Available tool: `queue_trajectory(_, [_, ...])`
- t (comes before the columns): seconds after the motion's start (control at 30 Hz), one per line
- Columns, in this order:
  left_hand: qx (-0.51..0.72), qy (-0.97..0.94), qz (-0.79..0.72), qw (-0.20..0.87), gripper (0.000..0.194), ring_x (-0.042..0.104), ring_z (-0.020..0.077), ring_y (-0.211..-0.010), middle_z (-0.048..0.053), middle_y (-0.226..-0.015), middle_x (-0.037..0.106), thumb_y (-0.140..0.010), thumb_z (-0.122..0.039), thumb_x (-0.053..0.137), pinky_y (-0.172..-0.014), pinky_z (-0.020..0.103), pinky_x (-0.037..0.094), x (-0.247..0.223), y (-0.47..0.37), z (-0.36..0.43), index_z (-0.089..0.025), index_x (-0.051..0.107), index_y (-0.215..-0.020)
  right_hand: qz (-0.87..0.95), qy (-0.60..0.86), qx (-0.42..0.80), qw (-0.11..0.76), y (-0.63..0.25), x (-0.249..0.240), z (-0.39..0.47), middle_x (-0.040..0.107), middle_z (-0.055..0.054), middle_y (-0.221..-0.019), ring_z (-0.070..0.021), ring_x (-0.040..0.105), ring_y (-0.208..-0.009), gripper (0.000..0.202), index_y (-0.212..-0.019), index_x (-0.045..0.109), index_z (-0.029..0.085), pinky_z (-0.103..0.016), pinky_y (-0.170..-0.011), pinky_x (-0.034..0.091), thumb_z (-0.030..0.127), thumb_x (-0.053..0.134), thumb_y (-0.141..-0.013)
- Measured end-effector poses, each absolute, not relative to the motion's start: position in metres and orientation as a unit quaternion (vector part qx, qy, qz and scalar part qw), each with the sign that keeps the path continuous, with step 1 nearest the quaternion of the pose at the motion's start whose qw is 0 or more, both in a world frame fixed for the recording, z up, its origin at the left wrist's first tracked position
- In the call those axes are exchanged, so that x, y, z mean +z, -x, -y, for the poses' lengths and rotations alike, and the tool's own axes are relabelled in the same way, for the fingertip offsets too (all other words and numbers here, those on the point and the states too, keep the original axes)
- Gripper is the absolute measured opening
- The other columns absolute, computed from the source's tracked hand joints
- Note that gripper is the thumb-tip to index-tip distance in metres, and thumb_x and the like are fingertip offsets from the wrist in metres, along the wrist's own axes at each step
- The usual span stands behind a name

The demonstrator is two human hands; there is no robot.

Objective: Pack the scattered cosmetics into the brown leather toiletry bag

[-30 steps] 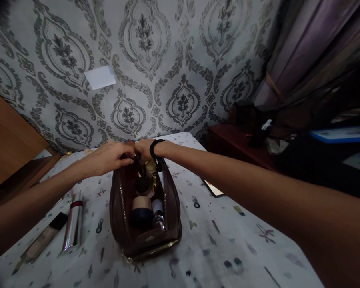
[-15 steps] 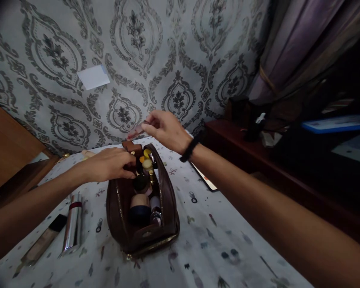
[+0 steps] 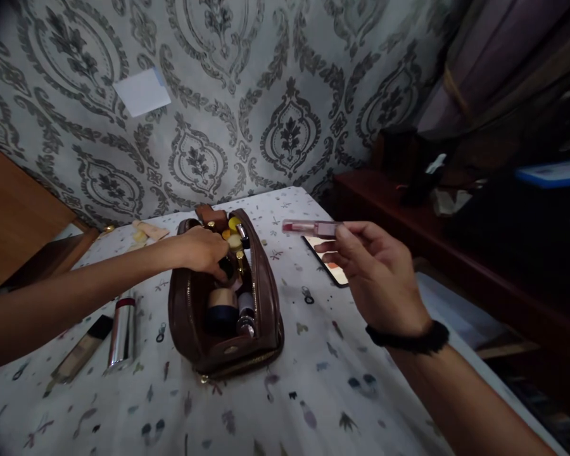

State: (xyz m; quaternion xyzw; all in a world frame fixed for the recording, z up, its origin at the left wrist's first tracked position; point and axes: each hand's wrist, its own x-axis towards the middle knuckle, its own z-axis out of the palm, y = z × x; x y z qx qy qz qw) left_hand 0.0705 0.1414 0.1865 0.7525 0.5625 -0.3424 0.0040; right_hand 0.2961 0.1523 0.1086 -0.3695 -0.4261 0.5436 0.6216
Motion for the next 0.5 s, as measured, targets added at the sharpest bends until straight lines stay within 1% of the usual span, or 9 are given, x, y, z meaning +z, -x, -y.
queue_trajectory(0.1, [-0.343,-0.751,-0.565,0.007,0.049,0.068,0.0325,-0.095,0.018,-0.106,0.073,-0.08,-0.055,0.063,-0.069,0.033,0.048,0.188,-0.071,-0.141,-0.012,0.072,-0.102,0.407,0.386,0.545,0.623,-0.299,0.099,-0.15,0.066,-0.001,-0.068,-0.0137,0.063,-0.063,0.044,-0.078,0.067,0.02,-0.025,-0.056,0.05,0.046,0.091,-0.051])
queue_trajectory(0.17, [-0.334,-0.752,-0.568,-0.006,0.046,0.068,0.0324,-0.095,0.018,-0.105,0.073,-0.079,-0.053,0.066,-0.07,0.033,0.047,0.192,-0.071,-0.138,-0.013,0.073,-0.099,0.394,0.387,0.547,0.63,-0.299,0.095,-0.149,0.066,0.0,-0.069,-0.0134,0.063,-0.062,0.046,-0.077,0.067,0.02,-0.024,-0.056,0.05,0.046,0.092,-0.048])
queue_trajectory(0.23, [-0.308,-0.761,-0.57,-0.03,0.038,0.068,0.0307,-0.094,0.015,-0.098,0.074,-0.077,-0.05,0.07,-0.072,0.032,0.047,0.199,-0.072,-0.132,-0.015,0.073,-0.093,0.383,0.387,0.549,0.634,-0.298,0.091,-0.148,0.066,0.0,-0.07,-0.013,0.063,-0.062,0.048,-0.076,0.067,0.02,-0.024,-0.056,0.05,0.047,0.093,-0.047])
queue_trajectory(0.3, [-0.288,-0.777,-0.558,-0.032,0.031,0.068,0.0281,-0.09,0.011,-0.088,0.074,-0.077,-0.047,0.071,-0.073,0.031,0.046,0.207,-0.075,-0.122,-0.017,0.073,-0.085,0.375,0.387,0.554,0.635,-0.297,0.086,-0.146,0.066,0.0,-0.07,-0.0131,0.062,-0.061,0.048,-0.075,0.066,0.02,-0.024,-0.055,0.049,0.048,0.092,-0.047])
queue_trajectory(0.37, [-0.298,-0.796,-0.526,0.006,0.027,0.069,0.0252,-0.085,0.008,-0.081,0.073,-0.077,-0.046,0.072,-0.07,0.029,0.046,0.212,-0.082,-0.112,-0.019,0.073,-0.079,0.367,0.384,0.56,0.636,-0.298,0.079,-0.145,0.066,0.0,-0.069,-0.0129,0.063,-0.062,0.046,-0.074,0.066,0.02,-0.023,-0.054,0.047,0.047,0.092,-0.048])
queue_trajectory(0.43, [-0.331,-0.804,-0.491,0.047,0.022,0.069,0.0228,-0.08,0.005,-0.077,0.073,-0.076,-0.043,0.073,-0.066,0.028,0.045,0.211,-0.089,-0.102,-0.021,0.073,-0.075,0.362,0.381,0.564,0.637,-0.299,0.072,-0.144,0.067,0.0,-0.072,-0.0126,0.063,-0.063,0.043,-0.074,0.066,0.019,-0.023,-0.056,0.047,0.045,0.092,-0.05])
queue_trajectory(0.5, [-0.36,-0.805,-0.468,0.052,0.017,0.069,0.0221,-0.078,0.006,-0.077,0.073,-0.076,-0.037,0.074,-0.062,0.027,0.044,0.205,-0.095,-0.097,-0.021,0.074,-0.075,0.364,0.384,0.563,0.634,-0.301,0.065,-0.143,0.068,-0.002,-0.074,-0.0128,0.063,-0.064,0.041,-0.074,0.066,0.019,-0.024,-0.058,0.048,0.046,0.09,-0.053])
